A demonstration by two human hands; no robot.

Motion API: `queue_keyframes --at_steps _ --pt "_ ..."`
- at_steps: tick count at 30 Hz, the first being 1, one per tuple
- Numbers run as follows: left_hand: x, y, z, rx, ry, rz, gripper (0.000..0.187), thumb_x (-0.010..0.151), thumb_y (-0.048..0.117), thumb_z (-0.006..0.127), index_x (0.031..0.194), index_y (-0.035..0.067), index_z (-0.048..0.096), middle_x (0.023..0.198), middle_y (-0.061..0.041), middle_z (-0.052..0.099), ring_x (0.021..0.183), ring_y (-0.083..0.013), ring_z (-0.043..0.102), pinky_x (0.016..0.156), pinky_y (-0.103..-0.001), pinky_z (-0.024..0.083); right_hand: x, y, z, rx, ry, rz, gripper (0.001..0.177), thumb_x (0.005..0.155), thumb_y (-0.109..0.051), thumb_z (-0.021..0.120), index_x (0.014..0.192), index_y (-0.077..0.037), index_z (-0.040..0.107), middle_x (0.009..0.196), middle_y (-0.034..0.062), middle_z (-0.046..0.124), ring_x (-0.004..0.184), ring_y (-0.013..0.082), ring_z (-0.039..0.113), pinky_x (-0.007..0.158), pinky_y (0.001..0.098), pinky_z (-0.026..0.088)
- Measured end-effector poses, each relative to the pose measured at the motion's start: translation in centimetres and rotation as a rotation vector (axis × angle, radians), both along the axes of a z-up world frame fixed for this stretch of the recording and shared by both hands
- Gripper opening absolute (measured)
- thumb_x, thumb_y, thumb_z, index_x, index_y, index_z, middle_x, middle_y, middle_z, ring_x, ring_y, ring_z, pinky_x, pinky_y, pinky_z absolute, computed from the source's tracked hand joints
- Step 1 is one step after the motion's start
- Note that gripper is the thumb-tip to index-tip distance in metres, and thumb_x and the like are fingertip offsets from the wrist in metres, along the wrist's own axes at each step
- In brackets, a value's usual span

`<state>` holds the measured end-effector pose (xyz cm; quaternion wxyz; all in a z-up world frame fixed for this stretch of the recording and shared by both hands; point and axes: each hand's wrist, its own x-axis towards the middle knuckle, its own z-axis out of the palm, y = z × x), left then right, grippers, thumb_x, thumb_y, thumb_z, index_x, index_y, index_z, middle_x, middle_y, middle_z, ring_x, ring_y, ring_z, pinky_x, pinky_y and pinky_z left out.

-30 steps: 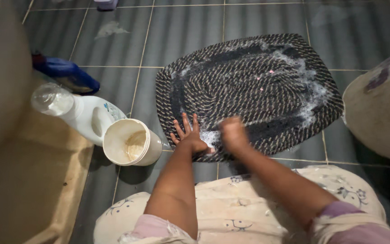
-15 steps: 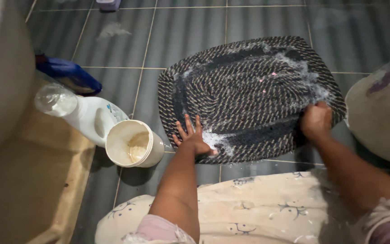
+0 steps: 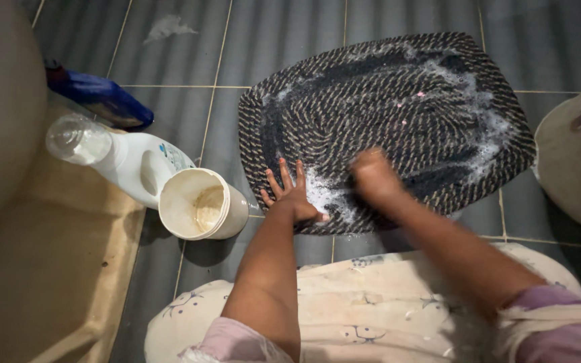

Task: The person washes a woven mat on a tiled floor by applying soap and detergent from bottles and scrubbing the surface by hand.

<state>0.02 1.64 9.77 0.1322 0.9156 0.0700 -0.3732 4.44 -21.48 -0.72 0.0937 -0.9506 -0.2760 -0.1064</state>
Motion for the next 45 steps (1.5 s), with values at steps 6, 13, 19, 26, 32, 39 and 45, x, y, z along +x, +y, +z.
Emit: queue_keyframes --at_steps 6,13,19,26,32,39,45 --pt "0.0 0.1 -0.2 0.0 -0.018 -0.014 0.159 0.058 0.062 0.092 0.159 0.035 -0.028 0.164 -0.011 -0.044 0.15 -0.0439 -0.036 0.119 -0.07 -0.005 3.3 -20.5 -1.8 -0.044 -0.13 -0.459 0.01 0.079 -0.012 0.072 0.077 -0.002 0.07 0.084 0.0221 0.067 0.076 0.0407 0.065 0.076 0.0492 0.054" --pt "-0.1 0.0 -0.4 0.03 -0.028 -0.059 0.154 0.06 0.066 0.089 0.16 0.038 -0.025 0.163 -0.014 -0.044 0.15 -0.0468 -0.034 0.119 -0.073 -0.002 4.3 -10.7 -3.2 -0.014 -0.051 -0.583 0.008 0.078 -0.007 0.068 0.072 -0.002 0.068 0.078 0.0222 0.068 0.068 0.0365 0.066 0.071 0.048 0.054" --pt "0.0 0.0 -0.3 0.036 -0.019 -0.062 0.153 0.06 0.064 0.09 0.16 0.041 -0.024 0.162 -0.014 -0.045 0.15 -0.0472 -0.034 0.119 -0.073 -0.001 -1.3 8.7 -0.3 0.249 -0.002 0.139 0.02 0.052 -0.01 0.075 0.072 -0.009 0.071 0.085 0.0149 0.069 0.088 0.0352 0.063 0.085 0.0442 0.051" --pt "-0.1 0.1 -0.3 0.024 -0.027 -0.061 0.152 0.06 0.065 0.089 0.16 0.041 -0.023 0.162 -0.015 -0.044 0.151 -0.0471 -0.033 0.119 -0.072 -0.002 2.6 -7.5 -1.6 -0.182 0.053 -0.171 0.03 0.081 0.005 0.062 0.102 -0.01 0.074 0.102 0.0149 0.069 0.097 0.0293 0.061 0.089 0.0426 0.051" --pt "-0.2 0.2 0.1 0.007 -0.036 -0.053 0.152 0.06 0.064 0.09 0.16 0.041 -0.023 0.163 -0.015 -0.043 0.151 -0.0465 -0.033 0.119 -0.072 -0.002 4.9 -22.6 -2.2 -0.094 -0.131 -0.606 0.027 0.072 -0.016 0.075 0.094 0.0 0.075 0.089 0.0228 0.068 0.079 0.0394 0.066 0.074 0.0465 0.054" --pt "-0.1 0.0 0.2 0.015 -0.027 -0.057 0.153 0.06 0.063 0.09 0.16 0.04 -0.022 0.163 -0.015 -0.044 0.151 -0.047 -0.034 0.119 -0.073 -0.003 5.6 1.0 -3.6 0.299 -0.253 -0.429 0.009 0.079 -0.004 0.065 0.073 -0.008 0.07 0.079 0.0154 0.07 0.074 0.031 0.066 0.08 0.0451 0.055" --pt "0.3 0.1 -0.1 0.012 0.002 -0.053 0.156 0.059 0.062 0.091 0.158 0.04 -0.028 0.162 -0.014 -0.046 0.149 -0.0473 -0.035 0.118 -0.073 -0.003 1.9 6.0 -0.8 0.269 -0.091 0.16 0.013 0.071 -0.004 0.065 0.083 -0.004 0.069 0.09 0.0153 0.066 0.091 0.0352 0.061 0.094 0.0456 0.048"
